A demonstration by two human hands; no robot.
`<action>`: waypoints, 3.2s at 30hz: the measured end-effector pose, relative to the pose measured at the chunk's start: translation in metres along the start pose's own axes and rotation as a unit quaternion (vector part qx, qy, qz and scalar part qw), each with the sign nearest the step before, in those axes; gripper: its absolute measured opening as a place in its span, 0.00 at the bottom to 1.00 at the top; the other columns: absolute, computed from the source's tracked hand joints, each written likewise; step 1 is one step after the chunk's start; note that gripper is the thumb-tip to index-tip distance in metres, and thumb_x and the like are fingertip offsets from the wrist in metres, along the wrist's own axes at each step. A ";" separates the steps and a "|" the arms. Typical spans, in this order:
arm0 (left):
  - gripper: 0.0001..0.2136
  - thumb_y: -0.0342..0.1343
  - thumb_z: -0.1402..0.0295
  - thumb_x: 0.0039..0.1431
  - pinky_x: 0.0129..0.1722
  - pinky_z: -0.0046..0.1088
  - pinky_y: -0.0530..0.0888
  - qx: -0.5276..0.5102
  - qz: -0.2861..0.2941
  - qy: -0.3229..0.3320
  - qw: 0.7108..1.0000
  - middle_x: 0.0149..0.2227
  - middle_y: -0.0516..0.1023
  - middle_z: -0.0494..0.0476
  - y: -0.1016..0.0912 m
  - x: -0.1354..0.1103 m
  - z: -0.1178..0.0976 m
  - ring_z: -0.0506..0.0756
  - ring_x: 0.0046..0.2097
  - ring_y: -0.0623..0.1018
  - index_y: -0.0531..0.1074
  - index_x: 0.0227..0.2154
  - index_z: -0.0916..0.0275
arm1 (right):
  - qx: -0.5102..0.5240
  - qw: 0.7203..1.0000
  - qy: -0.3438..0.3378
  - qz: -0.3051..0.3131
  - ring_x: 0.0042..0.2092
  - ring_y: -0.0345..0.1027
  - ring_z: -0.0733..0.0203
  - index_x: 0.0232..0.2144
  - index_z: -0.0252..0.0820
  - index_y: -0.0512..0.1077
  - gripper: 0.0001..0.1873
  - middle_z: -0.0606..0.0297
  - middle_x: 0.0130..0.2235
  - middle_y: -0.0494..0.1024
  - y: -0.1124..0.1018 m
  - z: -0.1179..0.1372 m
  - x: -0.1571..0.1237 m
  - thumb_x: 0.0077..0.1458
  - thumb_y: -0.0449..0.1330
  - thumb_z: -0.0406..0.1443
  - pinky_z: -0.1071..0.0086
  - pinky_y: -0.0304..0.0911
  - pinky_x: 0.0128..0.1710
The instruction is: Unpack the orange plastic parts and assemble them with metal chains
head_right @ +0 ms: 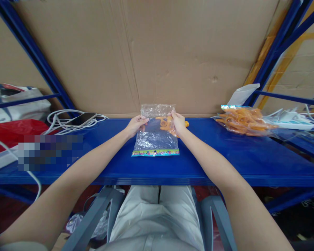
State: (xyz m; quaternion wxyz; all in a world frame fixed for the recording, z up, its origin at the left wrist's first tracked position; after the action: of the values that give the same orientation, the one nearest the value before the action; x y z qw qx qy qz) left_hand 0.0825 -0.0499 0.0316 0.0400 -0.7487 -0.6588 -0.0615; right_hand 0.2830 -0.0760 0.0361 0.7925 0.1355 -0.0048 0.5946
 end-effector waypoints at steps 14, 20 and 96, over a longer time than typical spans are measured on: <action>0.24 0.71 0.60 0.50 0.14 0.18 0.58 0.030 0.019 0.037 0.999 0.14 0.70 0.44 -0.010 0.010 0.007 0.45 0.13 0.66 0.57 0.20 0.60 | 0.043 0.999 0.017 -0.006 0.17 0.52 0.71 0.25 0.43 0.70 0.14 0.76 0.15 0.63 -0.003 -0.009 0.015 0.64 0.60 0.39 0.77 0.50 0.16; 0.21 0.70 0.63 0.52 0.16 0.19 0.64 0.015 0.083 0.017 0.996 0.14 0.71 0.46 -0.011 0.009 0.003 0.47 0.14 0.69 0.60 0.20 0.60 | -0.007 0.998 -0.019 -0.057 0.15 0.49 0.71 0.23 0.43 0.69 0.21 0.77 0.14 0.58 -0.004 -0.003 0.012 0.61 0.62 0.49 0.74 0.51 0.17; 0.16 0.45 0.71 0.71 0.15 0.20 0.54 0.051 -0.186 0.073 0.979 0.10 0.59 0.41 -0.021 0.017 0.007 0.46 0.11 0.60 0.58 0.24 0.58 | -0.050 0.998 0.009 0.039 0.15 0.54 0.71 0.26 0.40 0.72 0.21 0.76 0.12 0.61 0.001 -0.007 0.006 0.57 0.66 0.51 0.78 0.52 0.14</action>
State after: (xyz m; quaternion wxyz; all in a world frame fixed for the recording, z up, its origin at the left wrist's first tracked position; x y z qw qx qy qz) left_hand 0.0643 -0.0291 0.0270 0.1134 -0.6038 -0.7840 -0.0887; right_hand 0.2831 -0.0683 0.0301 0.7748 0.0896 -0.0328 0.6249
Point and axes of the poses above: each hand's wrist, its own x-axis towards the middle knuckle, its own y-axis out of the palm, z = x × y, the point moved 1 cm from there along x, towards the middle knuckle
